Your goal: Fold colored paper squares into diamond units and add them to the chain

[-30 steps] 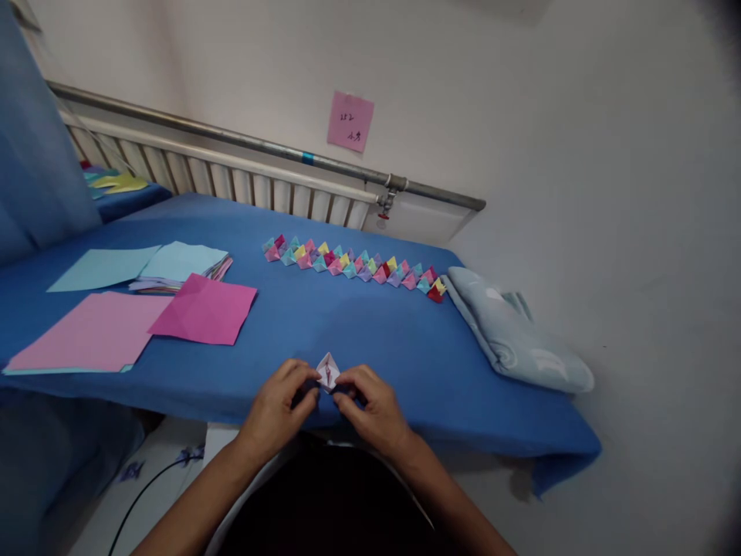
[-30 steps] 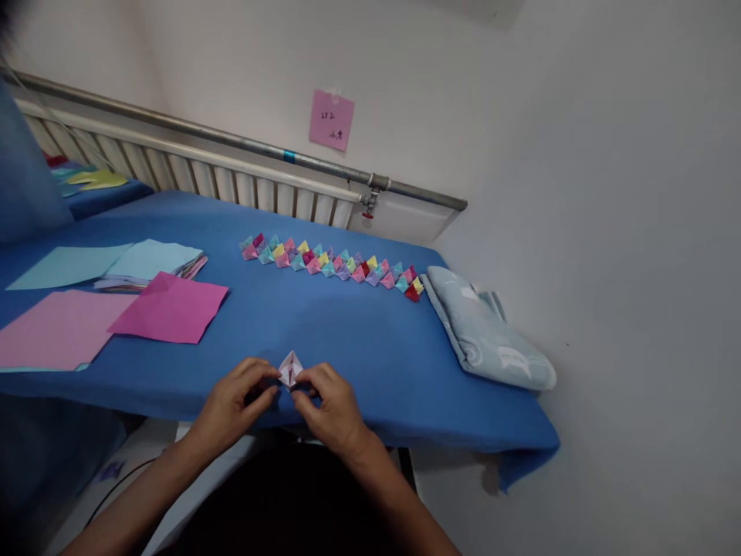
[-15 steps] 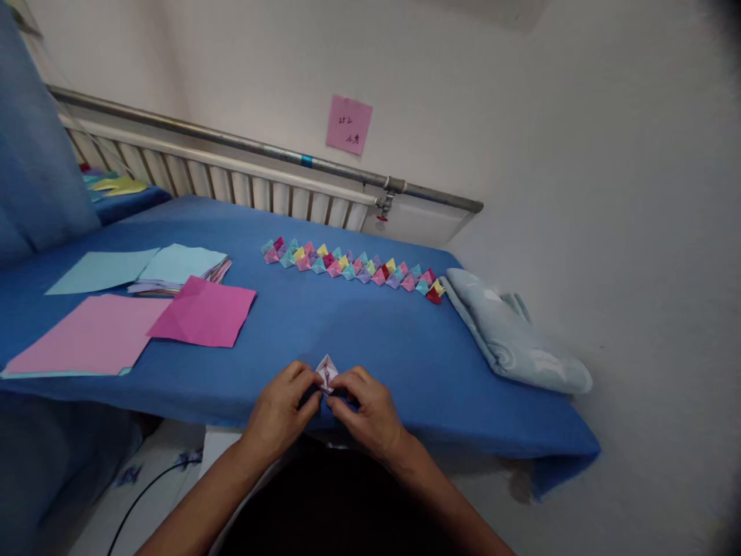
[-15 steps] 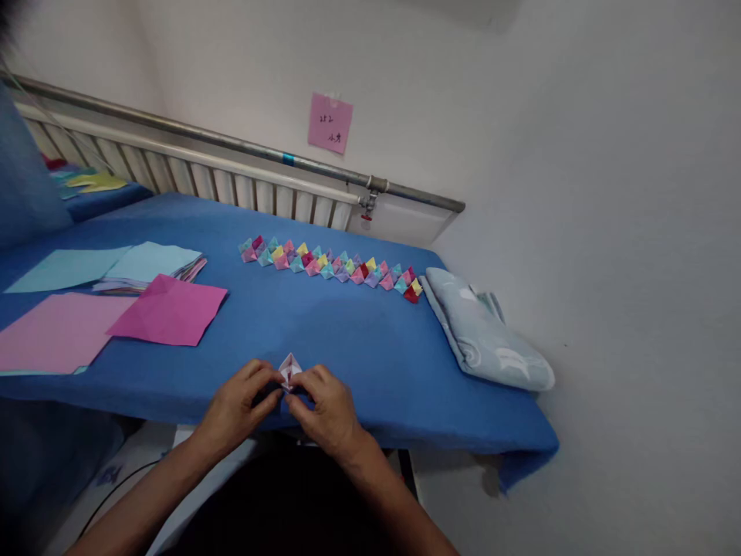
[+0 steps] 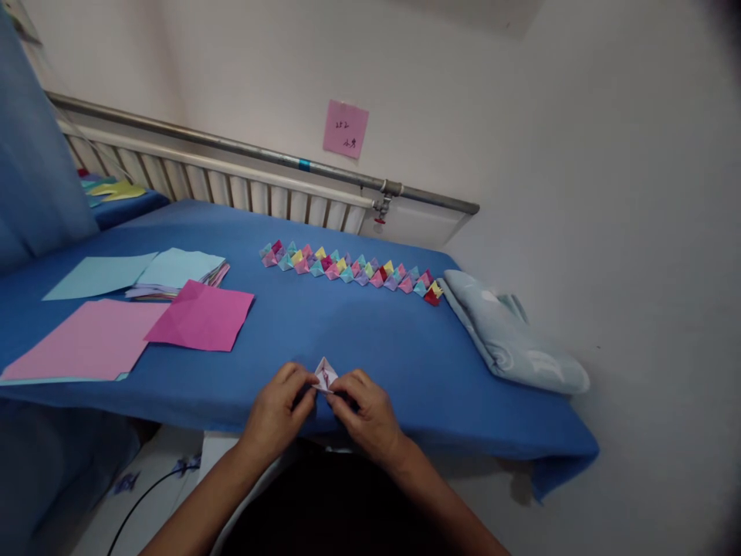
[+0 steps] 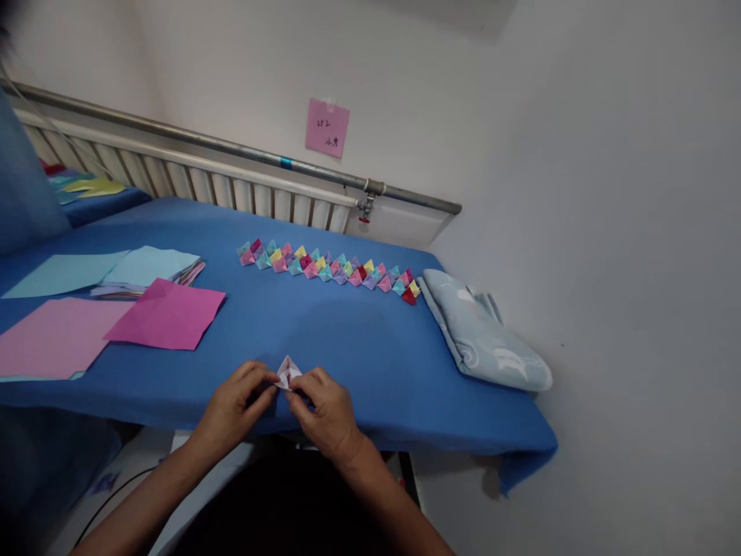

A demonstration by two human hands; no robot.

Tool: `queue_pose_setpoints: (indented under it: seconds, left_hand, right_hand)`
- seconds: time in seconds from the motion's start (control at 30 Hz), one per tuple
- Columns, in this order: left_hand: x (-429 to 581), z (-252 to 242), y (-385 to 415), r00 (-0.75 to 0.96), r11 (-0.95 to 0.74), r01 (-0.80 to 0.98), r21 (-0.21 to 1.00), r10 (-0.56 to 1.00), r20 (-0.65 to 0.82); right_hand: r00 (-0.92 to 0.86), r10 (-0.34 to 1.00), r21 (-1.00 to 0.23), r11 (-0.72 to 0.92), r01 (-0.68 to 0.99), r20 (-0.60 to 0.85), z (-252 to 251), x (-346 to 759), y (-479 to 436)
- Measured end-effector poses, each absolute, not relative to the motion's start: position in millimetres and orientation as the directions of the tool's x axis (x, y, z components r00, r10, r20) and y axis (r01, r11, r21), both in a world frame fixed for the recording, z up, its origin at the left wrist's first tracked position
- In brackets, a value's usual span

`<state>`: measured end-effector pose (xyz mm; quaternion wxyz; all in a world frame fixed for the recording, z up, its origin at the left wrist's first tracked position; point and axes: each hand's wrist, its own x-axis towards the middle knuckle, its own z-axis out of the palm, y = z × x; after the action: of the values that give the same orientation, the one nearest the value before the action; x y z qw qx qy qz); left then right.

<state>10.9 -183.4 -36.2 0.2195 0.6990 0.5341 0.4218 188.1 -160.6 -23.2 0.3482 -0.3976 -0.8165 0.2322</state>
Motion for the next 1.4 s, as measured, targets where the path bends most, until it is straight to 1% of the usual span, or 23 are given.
queue_pose_setpoints:
  seconds: [0.1,0.23,0.4,0.53,0.67,0.9,1.23,1.3,1.4]
  left_hand:
    - [9.9,-34.9,-181.9,0.019,-0.318,0.546,0.775,0.929,0.368]
    - [9.0,-34.8,-180.0,-0.003,-0.321,0.552,0.77,0.922,0.387]
    - [5.7,-43.6,-178.0,-0.012,-0.34,0.575,0.744,0.906,0.423]
    - [1.5,-54.2,-172.9,0.012,-0.382,0.59,0.711,0.885,0.465]
    - [-1.3,-59.9,-170.4,0.008,-0.4,0.612,0.683,0.866,0.5]
    - [-3.7,-64.7,-169.0,0.002,-0.397,0.627,0.67,0.861,0.508]
    - [-2.6,-58.1,-170.2,-0.002,-0.427,0.61,0.668,0.841,0.54]
    - [-2.5,-57.0,-170.0,0.015,-0.424,0.606,0.673,0.852,0.523]
    - [-2.4,-50.5,-164.9,0.018,-0.352,0.612,0.708,0.901,0.432]
  right_hand:
    - [-0.433,0.813,-0.671,0.573,0.47,0.391,-22.5,188.0,-160.3]
    - [-0.417,0.82,-0.683,0.564,0.464,0.393,-22.6,188.6,-160.7]
    - [-0.395,0.824,-0.687,0.56,0.463,0.406,-22.2,190.3,-163.5]
    - [-0.36,0.827,-0.687,0.56,0.463,0.431,-23.0,191.3,-164.6]
    - [-0.343,0.817,-0.697,0.575,0.428,0.463,-24.7,191.4,-165.1]
    - [-0.278,0.829,-0.72,0.559,0.411,0.485,-27.6,191.8,-164.1]
    - [-0.141,0.886,-0.809,0.461,0.363,0.442,-31.0,192.9,-162.0]
    - [-0.112,0.895,-0.825,0.442,0.352,0.432,-30.2,194.5,-160.8]
    - [-0.049,0.923,-0.868,0.376,0.325,0.382,-28.7,204.6,-155.6]
